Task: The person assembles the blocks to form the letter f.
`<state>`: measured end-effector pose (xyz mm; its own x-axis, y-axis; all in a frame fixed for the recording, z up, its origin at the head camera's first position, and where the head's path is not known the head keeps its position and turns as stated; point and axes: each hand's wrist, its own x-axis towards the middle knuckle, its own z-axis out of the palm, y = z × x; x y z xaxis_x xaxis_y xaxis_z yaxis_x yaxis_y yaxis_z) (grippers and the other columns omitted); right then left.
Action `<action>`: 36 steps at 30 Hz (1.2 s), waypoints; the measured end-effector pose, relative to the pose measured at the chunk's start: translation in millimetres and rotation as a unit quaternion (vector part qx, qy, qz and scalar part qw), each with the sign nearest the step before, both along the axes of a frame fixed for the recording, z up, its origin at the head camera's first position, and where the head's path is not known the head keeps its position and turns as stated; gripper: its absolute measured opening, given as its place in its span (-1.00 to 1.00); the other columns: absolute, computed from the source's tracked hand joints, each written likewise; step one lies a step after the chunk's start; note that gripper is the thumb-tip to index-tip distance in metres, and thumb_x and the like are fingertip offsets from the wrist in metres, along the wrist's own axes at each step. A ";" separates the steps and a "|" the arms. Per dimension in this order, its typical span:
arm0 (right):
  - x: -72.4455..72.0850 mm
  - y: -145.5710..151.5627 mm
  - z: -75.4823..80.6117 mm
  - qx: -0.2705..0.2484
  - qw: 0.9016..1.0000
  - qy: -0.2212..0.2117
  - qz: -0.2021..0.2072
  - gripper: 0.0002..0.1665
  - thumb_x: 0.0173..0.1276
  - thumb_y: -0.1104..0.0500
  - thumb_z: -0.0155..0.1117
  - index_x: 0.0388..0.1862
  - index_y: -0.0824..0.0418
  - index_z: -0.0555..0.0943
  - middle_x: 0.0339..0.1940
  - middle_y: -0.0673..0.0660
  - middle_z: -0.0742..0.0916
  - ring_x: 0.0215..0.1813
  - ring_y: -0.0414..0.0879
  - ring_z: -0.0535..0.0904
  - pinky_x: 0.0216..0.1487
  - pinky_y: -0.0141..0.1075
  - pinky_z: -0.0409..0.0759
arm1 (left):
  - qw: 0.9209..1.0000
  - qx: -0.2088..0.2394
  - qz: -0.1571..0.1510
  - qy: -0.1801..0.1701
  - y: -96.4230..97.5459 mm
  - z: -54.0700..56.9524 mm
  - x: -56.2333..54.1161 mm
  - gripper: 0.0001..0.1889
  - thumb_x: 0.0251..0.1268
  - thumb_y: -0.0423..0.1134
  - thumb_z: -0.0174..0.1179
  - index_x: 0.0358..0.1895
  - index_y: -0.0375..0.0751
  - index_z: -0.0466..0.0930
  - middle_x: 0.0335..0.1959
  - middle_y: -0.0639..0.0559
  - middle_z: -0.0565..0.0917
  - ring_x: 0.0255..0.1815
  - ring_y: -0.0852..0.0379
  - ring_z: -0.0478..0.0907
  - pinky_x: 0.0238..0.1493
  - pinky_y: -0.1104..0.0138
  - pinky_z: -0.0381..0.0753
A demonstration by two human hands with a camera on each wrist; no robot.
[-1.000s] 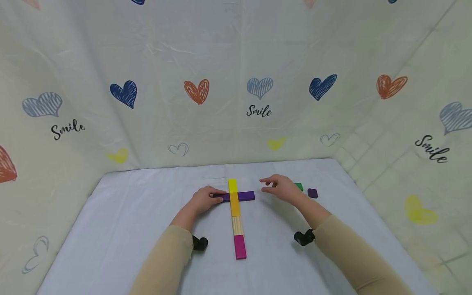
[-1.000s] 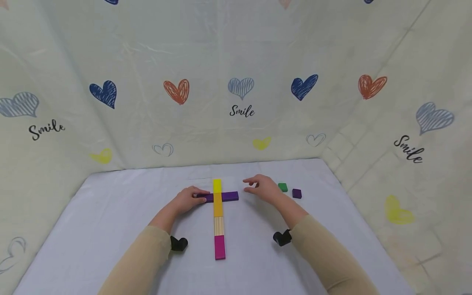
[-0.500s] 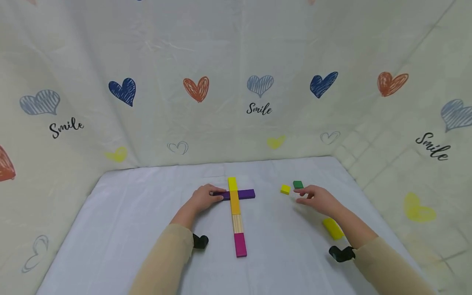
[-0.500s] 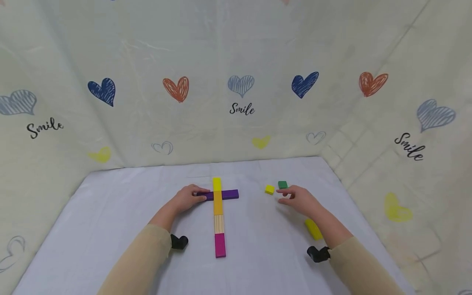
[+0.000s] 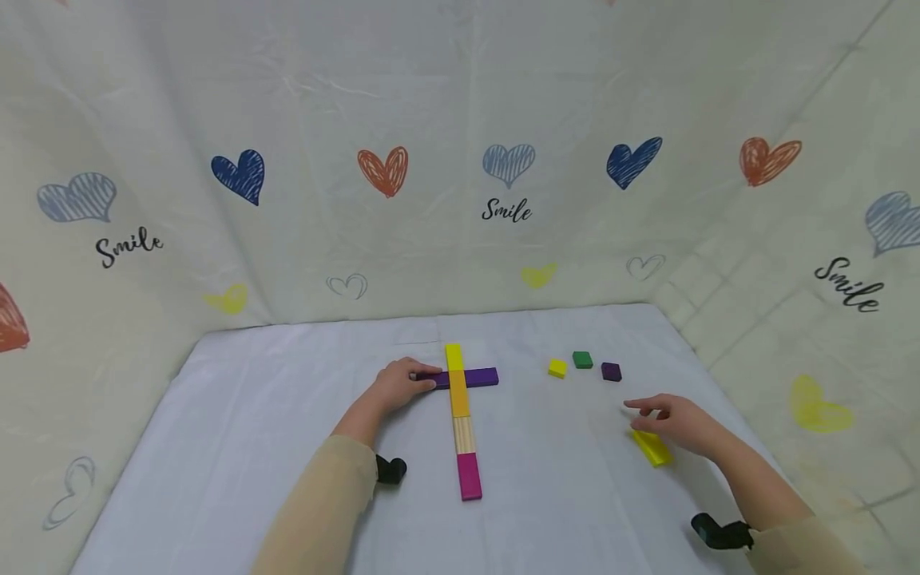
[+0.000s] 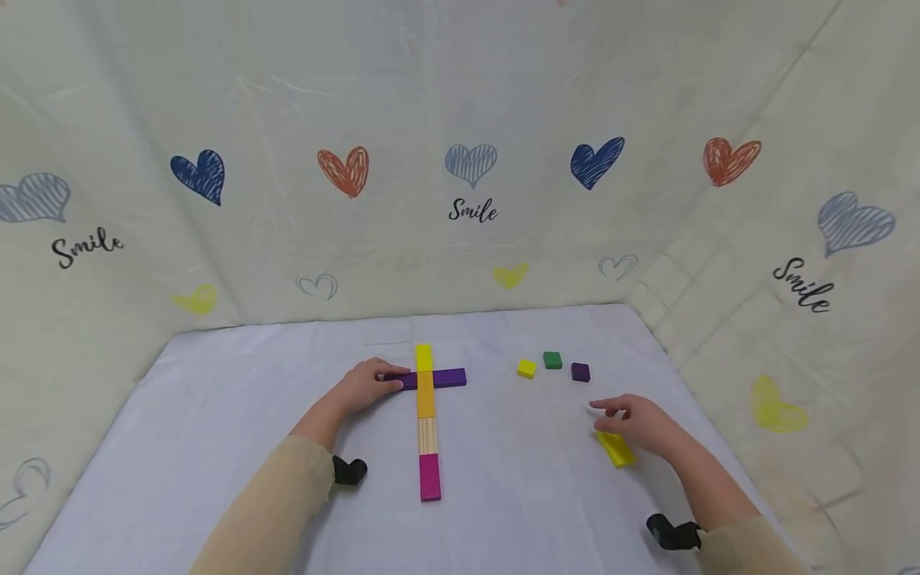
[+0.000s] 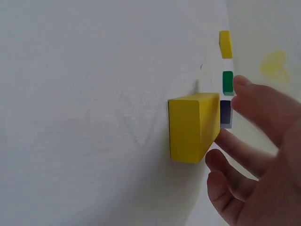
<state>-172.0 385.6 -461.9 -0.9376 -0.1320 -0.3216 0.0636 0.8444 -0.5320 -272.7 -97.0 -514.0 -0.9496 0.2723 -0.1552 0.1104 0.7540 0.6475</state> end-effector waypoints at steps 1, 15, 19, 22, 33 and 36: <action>1.9 2.5 -0.8 0.005 1.000 -0.005 -0.005 -0.39 0.30 -0.09 0.39 0.26 0.16 0.61 -0.06 0.13 0.64 -0.15 0.00 0.46 -0.27 -0.23 0.50 | 1.000 0.001 -0.001 0.000 0.1 0.3 0.0 -0.70 0.35 -0.01 0.27 0.13 0.32 0.69 0.15 -0.01 0.58 0.21 -0.09 0.42 0.30 -0.06 0.33; 13.2 14.3 -10.6 0.007 0.999 -0.028 -0.022 -0.31 0.22 -0.09 0.46 0.24 0.25 0.60 -0.11 0.13 0.61 -0.17 0.01 0.45 -0.25 -0.21 0.48 | 1.000 -0.003 0.003 0.000 0.9 2.8 1.8 -0.70 0.36 -0.02 0.27 0.13 0.33 0.68 0.16 0.00 0.58 0.21 -0.08 0.42 0.31 -0.06 0.33; 13.7 12.1 -12.5 0.013 0.999 -0.032 -0.027 -0.29 0.21 -0.11 0.46 0.22 0.29 0.59 -0.14 0.13 0.60 -0.18 0.01 0.45 -0.25 -0.21 0.50 | 1.000 -0.005 -0.003 0.003 0.6 2.3 2.4 -0.69 0.36 -0.03 0.27 0.14 0.31 0.68 0.16 -0.01 0.58 0.21 -0.09 0.42 0.30 -0.05 0.33; 14.8 8.9 -13.1 0.017 0.999 -0.030 -0.031 -0.30 0.22 -0.11 0.46 0.21 0.30 0.59 -0.15 0.13 0.60 -0.19 0.01 0.46 -0.26 -0.22 0.51 | 1.000 -0.006 0.001 -0.001 0.2 1.2 2.3 -0.69 0.35 -0.02 0.27 0.13 0.33 0.68 0.16 -0.01 0.58 0.22 -0.09 0.42 0.31 -0.05 0.33; 18.9 -2.4 -4.6 0.016 0.998 -0.026 -0.047 -0.48 0.29 0.03 0.41 0.14 0.25 0.57 -0.06 0.24 0.62 -0.19 0.01 0.51 -0.23 -0.20 0.60 | 1.000 -0.007 0.007 -0.012 0.1 -0.5 -0.7 -0.71 0.35 0.00 0.27 0.12 0.36 0.68 0.20 -0.01 0.56 0.25 -0.11 0.40 0.32 -0.09 0.30; 18.5 -1.5 -2.7 -0.001 0.998 -0.029 -0.048 -0.57 0.36 0.12 0.32 0.16 0.24 0.60 -0.03 0.26 0.61 -0.20 0.00 0.52 -0.23 -0.21 0.62 | 1.000 -0.007 0.008 -0.013 1.7 1.6 -0.4 -0.72 0.36 0.00 0.26 0.11 0.35 0.69 0.21 -0.01 0.56 0.26 -0.12 0.39 0.32 -0.12 0.29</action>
